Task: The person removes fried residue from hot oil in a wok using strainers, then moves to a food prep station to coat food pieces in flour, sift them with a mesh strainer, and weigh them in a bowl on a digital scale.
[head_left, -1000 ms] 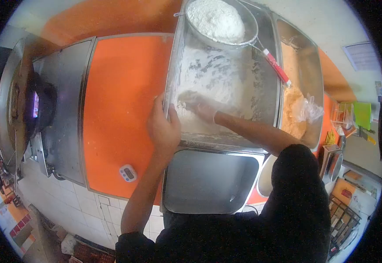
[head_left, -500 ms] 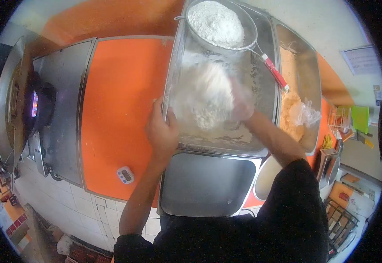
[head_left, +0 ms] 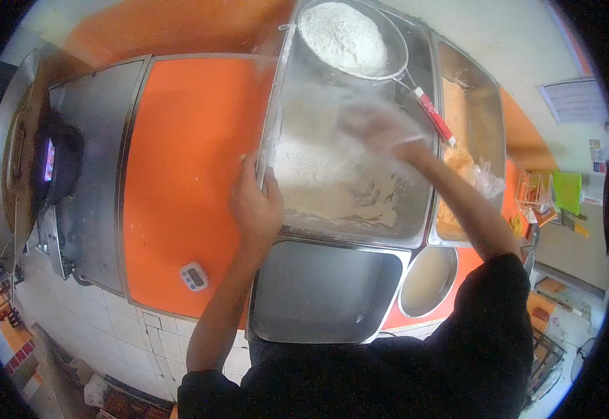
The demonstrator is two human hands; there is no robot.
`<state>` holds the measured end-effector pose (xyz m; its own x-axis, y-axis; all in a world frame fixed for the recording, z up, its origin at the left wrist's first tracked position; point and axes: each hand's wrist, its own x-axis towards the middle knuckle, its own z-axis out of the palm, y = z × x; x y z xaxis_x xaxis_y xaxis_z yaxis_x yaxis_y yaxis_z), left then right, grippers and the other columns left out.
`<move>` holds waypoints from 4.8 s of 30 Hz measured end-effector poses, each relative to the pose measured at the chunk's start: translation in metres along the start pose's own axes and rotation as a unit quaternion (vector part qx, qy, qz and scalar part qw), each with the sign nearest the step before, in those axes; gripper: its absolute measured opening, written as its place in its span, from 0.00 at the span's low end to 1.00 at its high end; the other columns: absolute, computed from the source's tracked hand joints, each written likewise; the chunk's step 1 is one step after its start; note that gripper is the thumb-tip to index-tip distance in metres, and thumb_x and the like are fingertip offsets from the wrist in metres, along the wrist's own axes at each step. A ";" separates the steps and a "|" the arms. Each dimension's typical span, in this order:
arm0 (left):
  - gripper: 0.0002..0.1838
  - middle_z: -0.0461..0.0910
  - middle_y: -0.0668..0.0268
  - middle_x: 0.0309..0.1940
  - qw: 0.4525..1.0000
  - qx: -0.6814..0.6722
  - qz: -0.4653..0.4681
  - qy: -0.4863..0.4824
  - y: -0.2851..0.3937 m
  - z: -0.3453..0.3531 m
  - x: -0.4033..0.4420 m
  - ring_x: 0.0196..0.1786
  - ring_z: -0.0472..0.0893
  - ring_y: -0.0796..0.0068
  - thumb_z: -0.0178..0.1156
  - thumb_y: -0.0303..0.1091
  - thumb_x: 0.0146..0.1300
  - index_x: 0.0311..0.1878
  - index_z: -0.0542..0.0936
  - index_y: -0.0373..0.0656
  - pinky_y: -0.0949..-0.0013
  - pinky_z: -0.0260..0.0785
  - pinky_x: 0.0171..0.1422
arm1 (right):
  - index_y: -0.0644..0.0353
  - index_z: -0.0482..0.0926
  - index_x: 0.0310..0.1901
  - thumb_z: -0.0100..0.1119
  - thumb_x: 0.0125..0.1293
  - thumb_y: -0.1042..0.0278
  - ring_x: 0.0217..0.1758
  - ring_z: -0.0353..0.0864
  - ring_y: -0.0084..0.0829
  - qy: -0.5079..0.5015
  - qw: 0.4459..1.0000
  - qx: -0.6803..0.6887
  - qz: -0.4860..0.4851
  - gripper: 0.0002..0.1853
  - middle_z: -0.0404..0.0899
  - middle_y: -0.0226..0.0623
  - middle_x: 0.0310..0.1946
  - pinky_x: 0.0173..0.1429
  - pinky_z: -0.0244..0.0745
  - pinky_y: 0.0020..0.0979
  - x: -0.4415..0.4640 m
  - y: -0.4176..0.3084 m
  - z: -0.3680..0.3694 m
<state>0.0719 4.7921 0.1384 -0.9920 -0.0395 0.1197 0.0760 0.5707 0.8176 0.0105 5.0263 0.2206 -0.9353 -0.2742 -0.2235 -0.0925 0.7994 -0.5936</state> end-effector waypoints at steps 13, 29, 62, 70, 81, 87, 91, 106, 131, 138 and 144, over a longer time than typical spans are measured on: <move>0.19 0.75 0.45 0.49 0.999 -0.008 -0.036 -0.027 -0.001 -0.002 -0.001 0.52 0.74 0.44 0.52 0.31 0.60 0.54 0.71 0.34 0.54 0.64 0.57 | 0.62 0.70 0.53 0.55 0.57 0.57 0.51 0.72 0.41 -0.011 0.979 0.072 -0.189 0.25 0.75 0.47 0.45 0.55 0.67 0.38 0.048 0.042 0.132; 0.16 0.79 0.47 0.42 1.000 -0.021 -0.004 -0.009 -0.001 0.001 0.001 0.47 0.79 0.51 0.53 0.30 0.61 0.53 0.72 0.37 0.59 0.69 0.51 | 0.60 0.67 0.58 0.47 0.67 0.60 0.54 0.71 0.31 -0.144 0.967 0.208 -0.012 0.21 0.71 0.37 0.53 0.56 0.67 0.31 -0.051 0.118 0.154; 0.16 0.77 0.47 0.44 0.999 -0.032 -0.001 -0.007 0.001 -0.002 0.001 0.48 0.76 0.48 0.52 0.28 0.59 0.51 0.72 0.34 0.57 0.67 0.52 | 0.64 0.69 0.55 0.46 0.69 0.62 0.46 0.79 0.31 -0.116 0.587 0.759 0.257 0.19 0.76 0.41 0.47 0.49 0.78 0.29 -0.009 -0.001 0.154; 0.17 0.76 0.47 0.45 0.999 -0.034 -0.001 -0.006 0.002 -0.001 0.000 0.49 0.76 0.47 0.52 0.29 0.60 0.52 0.72 0.34 0.56 0.66 0.53 | 0.66 0.65 0.61 0.48 0.66 0.69 0.57 0.71 0.32 0.202 0.949 0.082 -0.226 0.22 0.70 0.42 0.58 0.60 0.67 0.32 0.013 0.034 0.029; 0.21 0.75 0.47 0.49 1.000 -0.001 0.008 0.012 0.000 -0.002 -0.001 0.49 0.76 0.49 0.53 0.30 0.60 0.57 0.69 0.35 0.56 0.67 0.53 | 0.64 0.77 0.49 0.56 0.63 0.55 0.45 0.79 0.31 0.205 0.979 0.000 0.023 0.20 0.80 0.36 0.42 0.48 0.73 0.32 0.059 0.188 -0.075; 0.25 0.71 0.48 0.55 0.985 -0.083 0.076 0.132 0.013 -0.045 -0.045 0.57 0.71 0.52 0.57 0.30 0.59 0.60 0.67 0.34 0.58 0.62 0.62 | 0.65 0.76 0.50 0.52 0.65 0.61 0.38 0.77 0.25 0.132 0.933 0.321 0.098 0.18 0.79 0.35 0.39 0.41 0.73 0.26 0.012 0.124 -0.031; 0.25 0.69 0.48 0.56 0.983 -0.091 -0.004 0.159 0.001 -0.127 -0.183 0.61 0.68 0.57 0.58 0.32 0.60 0.59 0.66 0.31 0.59 0.59 0.64 | 0.63 0.75 0.45 0.50 0.66 0.61 0.28 0.72 0.21 0.140 0.863 0.485 0.017 0.14 0.73 0.29 0.29 0.30 0.68 0.24 -0.012 0.095 0.013; 0.17 0.78 0.57 0.36 0.781 0.120 -0.603 0.105 -0.214 -0.074 -0.740 0.34 0.79 0.65 0.60 0.33 0.56 0.46 0.74 0.34 0.64 0.71 0.36 | 0.61 0.73 0.52 0.43 0.69 0.56 0.26 0.68 0.24 0.166 0.824 0.526 0.132 0.19 0.71 0.27 0.26 0.34 0.68 0.26 -0.090 -0.006 0.027; 0.18 0.79 0.56 0.30 0.925 -0.092 -0.344 0.135 -0.292 -0.083 -0.451 0.29 0.79 0.70 0.60 0.34 0.58 0.49 0.72 0.36 0.68 0.72 0.27 | 0.65 0.77 0.35 0.47 0.65 0.55 0.27 0.73 0.31 0.329 0.917 0.218 0.058 0.19 0.74 0.39 0.24 0.35 0.68 0.35 -0.081 -0.003 0.036; 0.12 0.77 0.60 0.25 0.924 -0.017 -0.381 0.037 -0.354 -0.142 -0.492 0.26 0.79 0.71 0.60 0.40 0.60 0.34 0.77 0.39 0.67 0.70 0.24 | 0.65 0.74 0.36 0.45 0.65 0.60 0.26 0.70 0.31 0.280 0.891 0.331 0.136 0.15 0.72 0.37 0.24 0.30 0.67 0.34 -0.097 -0.012 0.057; 0.20 0.78 0.64 0.34 0.847 -0.151 -0.510 -0.011 -0.428 -0.166 -0.502 0.27 0.79 0.66 0.53 0.50 0.63 0.51 0.71 0.47 0.64 0.68 0.24 | 0.69 0.75 0.34 0.46 0.65 0.63 0.22 0.70 0.32 0.298 0.849 0.423 0.108 0.15 0.75 0.39 0.23 0.29 0.68 0.34 -0.098 -0.023 0.048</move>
<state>0.5543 4.4310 -0.1781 -0.5587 -0.3680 -0.7432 -0.8022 0.0124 0.5969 0.1204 5.0088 0.2188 -0.9295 0.3499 -0.1166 0.1454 0.0570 -0.9877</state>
